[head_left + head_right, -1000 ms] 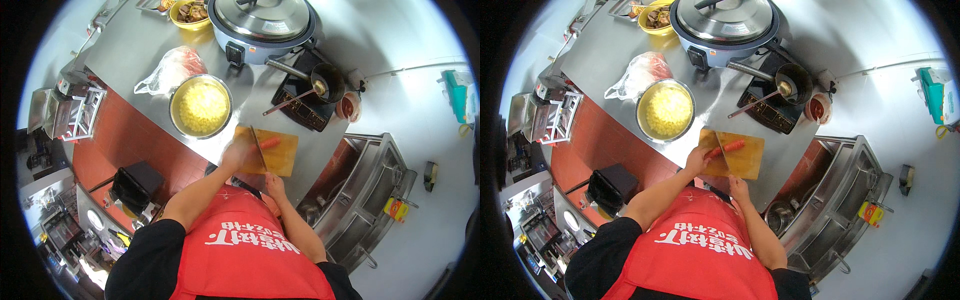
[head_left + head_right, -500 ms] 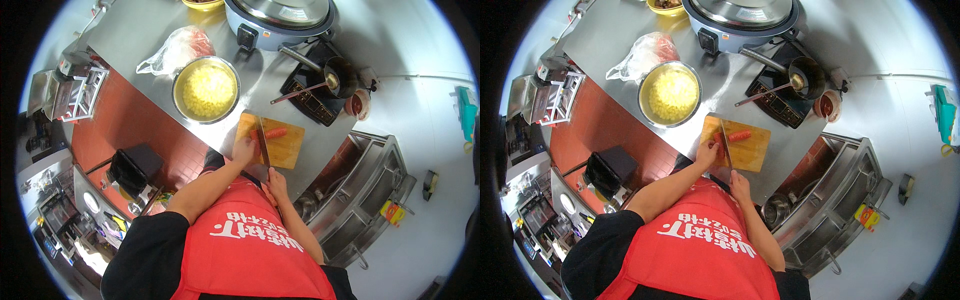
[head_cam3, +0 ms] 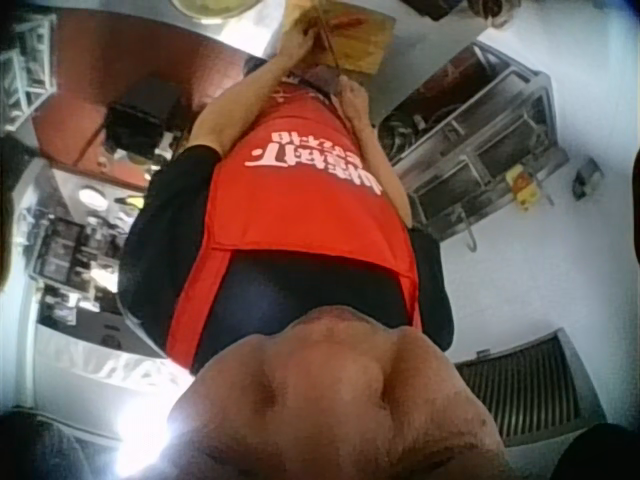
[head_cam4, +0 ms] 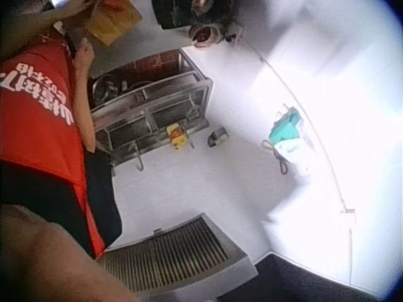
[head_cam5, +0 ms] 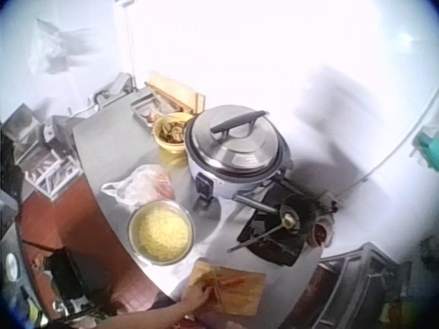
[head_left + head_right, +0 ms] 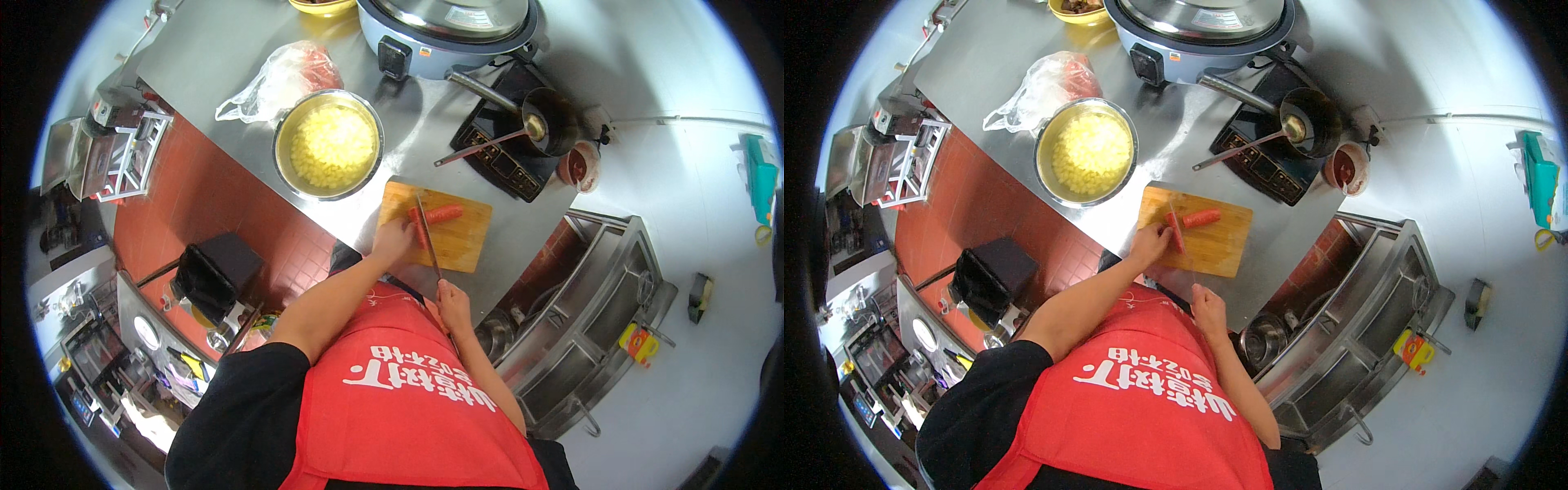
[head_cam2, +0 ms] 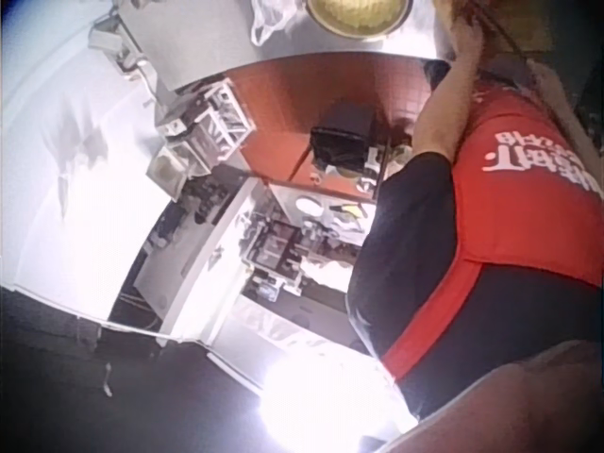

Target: The person retrieves a red pepper from a refrigerator, washes it, and then chops it into small pieces on a cutting board using a knife. The chopped pieces are added to a bowl containing a yellow mixture.

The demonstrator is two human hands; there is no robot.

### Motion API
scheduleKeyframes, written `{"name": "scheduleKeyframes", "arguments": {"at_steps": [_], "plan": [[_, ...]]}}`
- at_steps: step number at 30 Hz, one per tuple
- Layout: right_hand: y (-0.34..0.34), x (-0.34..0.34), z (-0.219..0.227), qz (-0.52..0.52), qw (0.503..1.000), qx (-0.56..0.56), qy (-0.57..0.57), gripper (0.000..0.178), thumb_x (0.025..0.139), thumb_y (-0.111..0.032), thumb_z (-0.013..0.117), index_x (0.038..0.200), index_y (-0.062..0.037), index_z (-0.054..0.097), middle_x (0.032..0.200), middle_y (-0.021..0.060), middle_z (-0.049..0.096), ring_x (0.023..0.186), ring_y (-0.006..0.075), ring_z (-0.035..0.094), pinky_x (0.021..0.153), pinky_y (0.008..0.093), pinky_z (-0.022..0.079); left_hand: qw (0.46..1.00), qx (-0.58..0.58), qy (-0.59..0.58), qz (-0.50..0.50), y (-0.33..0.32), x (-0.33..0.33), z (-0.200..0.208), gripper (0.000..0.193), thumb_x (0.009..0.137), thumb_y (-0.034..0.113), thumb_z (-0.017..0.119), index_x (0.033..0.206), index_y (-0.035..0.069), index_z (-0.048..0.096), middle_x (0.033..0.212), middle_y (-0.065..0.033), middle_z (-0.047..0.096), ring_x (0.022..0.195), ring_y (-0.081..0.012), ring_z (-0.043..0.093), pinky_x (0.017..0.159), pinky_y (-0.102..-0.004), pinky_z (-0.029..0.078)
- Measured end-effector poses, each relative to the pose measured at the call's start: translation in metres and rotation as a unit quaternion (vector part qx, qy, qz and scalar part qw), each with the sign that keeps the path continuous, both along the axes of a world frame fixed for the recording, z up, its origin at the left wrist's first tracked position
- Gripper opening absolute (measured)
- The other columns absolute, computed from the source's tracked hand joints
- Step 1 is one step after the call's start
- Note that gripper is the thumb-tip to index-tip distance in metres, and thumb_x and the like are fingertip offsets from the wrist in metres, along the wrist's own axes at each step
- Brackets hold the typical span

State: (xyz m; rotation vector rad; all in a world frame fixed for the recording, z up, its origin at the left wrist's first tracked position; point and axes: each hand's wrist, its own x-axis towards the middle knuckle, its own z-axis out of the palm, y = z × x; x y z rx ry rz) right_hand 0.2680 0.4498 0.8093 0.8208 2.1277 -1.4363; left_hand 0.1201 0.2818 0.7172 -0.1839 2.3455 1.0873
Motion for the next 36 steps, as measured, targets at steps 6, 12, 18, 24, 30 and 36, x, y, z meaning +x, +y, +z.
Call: {"name": "scheduleKeyframes", "arguments": {"at_steps": [6,12,18,24,30,36], "plan": [[-0.002,-0.003,0.013,0.013,1.0,0.0,-0.012,0.054,0.101,-0.046,0.052,0.074,0.0009,0.06,0.061,0.0095,0.056,0.06,0.0194,0.055,0.059,0.0372,0.044,0.998,-0.027,-0.016,-0.057,0.002,-0.006,0.002,0.044,0.098,0.04,0.048,0.102,0.002,0.069,0.098,-0.0267,0.069,0.095,-0.0457,0.066,0.086,-0.0534,0.051],[0.001,0.0,0.006,0.04,0.999,0.018,-0.02,0.06,0.101,-0.051,0.048,0.077,0.0019,0.061,0.066,0.0169,0.059,0.064,0.0296,0.059,0.065,0.0418,0.046,0.993,-0.041,-0.031,-0.108,0.004,-0.01,0.002,0.046,0.1,0.038,0.041,0.101,0.001,0.069,0.098,-0.0271,0.069,0.095,-0.0452,0.066,0.086,-0.0548,0.05],[0.0,-0.006,0.006,0.065,0.997,0.024,-0.018,0.06,0.101,-0.052,0.046,0.079,0.0026,0.061,0.071,0.0213,0.06,0.069,0.037,0.06,0.067,0.0446,0.046,0.982,-0.052,-0.019,-0.183,-0.001,-0.013,0.003,0.042,0.1,0.033,0.039,0.101,0.001,0.067,0.096,-0.0271,0.069,0.093,-0.0452,0.066,0.083,-0.0553,0.051],[-0.006,-0.012,0.002,0.092,0.994,0.056,-0.009,0.06,0.101,-0.051,0.046,0.083,0.0032,0.062,0.079,0.0275,0.061,0.078,0.047,0.059,0.071,0.0489,0.046,0.973,-0.055,-0.007,-0.225,-0.005,-0.012,0.004,0.034,0.096,0.027,0.044,0.102,0.0,0.065,0.094,-0.0265,0.069,0.089,-0.0454,0.066,0.079,-0.0557,0.052],[-0.015,-0.019,-0.025,0.103,0.991,0.079,0.031,0.061,0.101,-0.052,0.044,0.087,0.0037,0.065,0.086,0.0311,0.063,0.088,0.0499,0.061,0.075,0.0515,0.048,0.977,-0.041,0.049,-0.201,0.001,-0.023,0.043,0.029,0.09,0.021,0.049,0.101,0.0,0.065,0.093,-0.0271,0.069,0.086,-0.0454,0.066,0.075,-0.0554,0.053],[-0.017,-0.041,-0.012,0.107,0.992,0.063,-0.009,0.066,0.101,-0.054,0.043,0.087,0.006,0.067,0.088,0.0333,0.063,0.091,0.0512,0.061,0.078,0.0533,0.048,0.97,-0.039,0.04,-0.236,-0.007,-0.022,-0.013,0.03,0.089,0.019,0.049,0.1,-0.003,0.066,0.095,-0.0286,0.068,0.09,-0.0466,0.066,0.079,-0.0552,0.052]]}}
